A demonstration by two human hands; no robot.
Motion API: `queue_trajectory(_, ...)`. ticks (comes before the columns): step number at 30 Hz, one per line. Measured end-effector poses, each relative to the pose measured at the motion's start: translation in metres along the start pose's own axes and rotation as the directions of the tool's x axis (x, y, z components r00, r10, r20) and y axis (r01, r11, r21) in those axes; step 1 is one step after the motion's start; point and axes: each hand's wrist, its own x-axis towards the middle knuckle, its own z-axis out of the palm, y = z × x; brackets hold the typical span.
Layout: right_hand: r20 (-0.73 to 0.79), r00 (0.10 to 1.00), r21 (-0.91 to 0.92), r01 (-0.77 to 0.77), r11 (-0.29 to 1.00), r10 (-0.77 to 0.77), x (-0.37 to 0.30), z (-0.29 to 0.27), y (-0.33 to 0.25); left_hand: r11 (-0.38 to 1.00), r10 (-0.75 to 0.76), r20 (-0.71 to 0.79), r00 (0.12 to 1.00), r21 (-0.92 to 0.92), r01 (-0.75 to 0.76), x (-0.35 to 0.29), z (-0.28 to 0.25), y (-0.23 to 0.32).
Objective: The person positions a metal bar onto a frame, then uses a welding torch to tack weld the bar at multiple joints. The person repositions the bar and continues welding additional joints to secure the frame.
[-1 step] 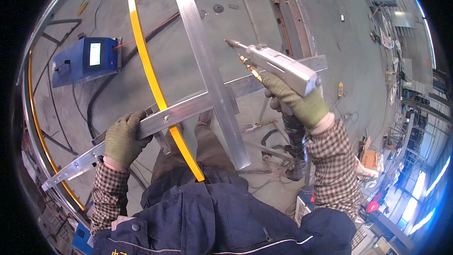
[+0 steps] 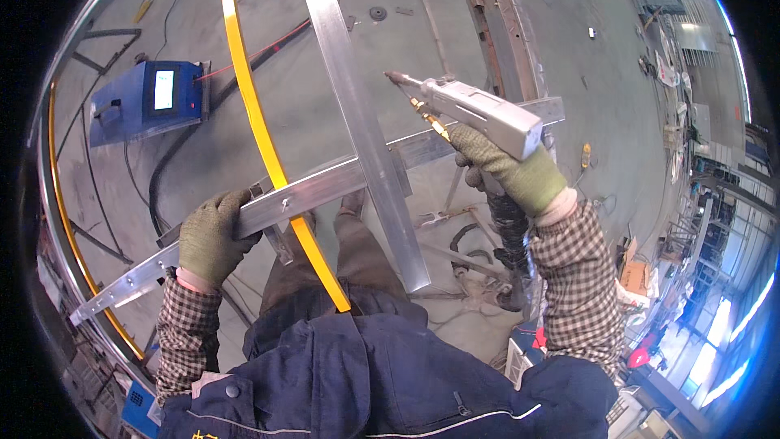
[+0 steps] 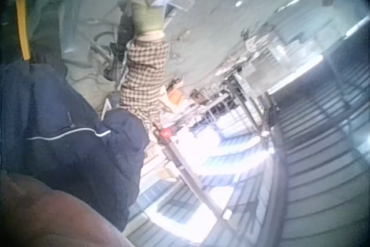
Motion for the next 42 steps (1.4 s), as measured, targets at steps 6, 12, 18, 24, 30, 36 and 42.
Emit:
queue_trajectory(6,0.114,0.993,-0.11,0.013,0.994,0.0,0.027,-0.003,-0.023,0.999,0.0,-0.002,1.0,-0.042,0.0,0.001,-0.003,0.003)
queue_trajectory(12,0.152,0.976,-0.208,-0.122,0.971,0.155,0.031,0.001,-0.024,0.999,-0.019,0.0,1.0,-0.033,0.019,-0.001,-0.004,0.002)
queue_trajectory(18,0.063,0.994,-0.157,-0.084,0.984,0.095,0.034,0.0,-0.026,1.0,-0.003,-0.015,1.0,-0.023,0.003,-0.002,-0.004,0.0)
queue_trajectory(24,0.054,0.981,-0.208,-0.172,0.963,0.186,0.024,-0.006,-0.022,1.0,-0.013,0.003,1.0,-0.011,0.013,-0.002,-0.004,0.001)
queue_trajectory(30,0.007,0.992,-0.197,-0.124,0.973,0.128,0.023,-0.01,-0.019,1.0,-0.004,0.001,1.0,-0.028,0.004,-0.001,-0.007,0.002)
queue_trajectory(36,0.057,0.977,-0.198,-0.19,0.962,0.205,0.026,-0.012,-0.021,0.999,-0.021,0.085,0.996,-0.038,0.024,-0.001,-0.01,0.0)
queue_trajectory(42,0.03,0.998,-0.297,-0.045,0.954,0.056,0.029,-0.014,-0.018,1.0,-0.011,0.033,0.999,-0.02,0.012,0.0,-0.007,0.001)
